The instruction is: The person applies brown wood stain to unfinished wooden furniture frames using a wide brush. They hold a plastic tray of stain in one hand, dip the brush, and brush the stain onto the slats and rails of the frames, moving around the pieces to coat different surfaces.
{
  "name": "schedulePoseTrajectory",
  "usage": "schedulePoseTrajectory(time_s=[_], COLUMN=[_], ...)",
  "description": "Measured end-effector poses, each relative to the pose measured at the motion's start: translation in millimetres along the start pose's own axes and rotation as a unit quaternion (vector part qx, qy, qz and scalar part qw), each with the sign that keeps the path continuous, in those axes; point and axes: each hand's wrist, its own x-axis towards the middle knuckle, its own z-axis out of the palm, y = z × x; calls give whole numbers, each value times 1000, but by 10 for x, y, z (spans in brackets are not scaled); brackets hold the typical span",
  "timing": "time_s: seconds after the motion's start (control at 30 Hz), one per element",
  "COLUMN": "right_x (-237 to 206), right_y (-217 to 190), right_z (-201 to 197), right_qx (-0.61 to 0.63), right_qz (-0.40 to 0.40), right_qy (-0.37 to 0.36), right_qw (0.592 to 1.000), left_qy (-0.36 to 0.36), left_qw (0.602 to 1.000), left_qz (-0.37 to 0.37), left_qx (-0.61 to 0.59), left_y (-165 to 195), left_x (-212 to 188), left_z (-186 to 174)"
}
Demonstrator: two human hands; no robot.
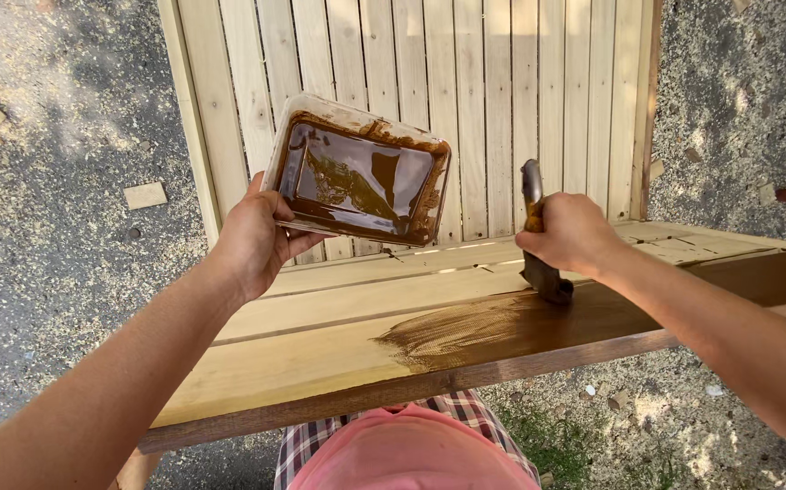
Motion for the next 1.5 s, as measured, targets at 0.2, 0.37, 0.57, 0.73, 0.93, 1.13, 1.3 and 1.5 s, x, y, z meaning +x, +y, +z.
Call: schedulePoseTrajectory(time_s=[0.2, 0.37, 0.57, 0.73, 0.93, 1.13, 1.3, 1.5], right_x=[-105, -215, -200, -399, -300, -132, 11, -393], right_y=[-758, -199, 468, 85, -531, -627, -1009, -486], right_z=[369, 160, -319, -758, -665, -649, -507, -560], right_qx=[435, 444, 27, 329, 376, 484, 380, 533], right_qz=[-87, 107, 93, -13, -213, -297, -287, -276], right_qy=[-32, -7, 24, 167, 279, 327, 317, 310], right_qw=[896, 890, 995, 929, 858, 756, 820, 737], left_qy=[-1, -25, -20, -51, 14, -21, -34, -36], left_qw=[1000, 998, 999, 998, 998, 997, 994, 994], left_qz=[8, 35, 10, 11, -8, 15, 13, 40], left_qx=[-14, -35, -29, -40, -52, -77, -103, -93], left_y=[-108, -125, -176, -209, -200, -236, -240, -170], left_x=[164, 294, 337, 340, 423, 496, 516, 435], left_z=[47, 15, 189, 392, 358, 263, 352, 269])
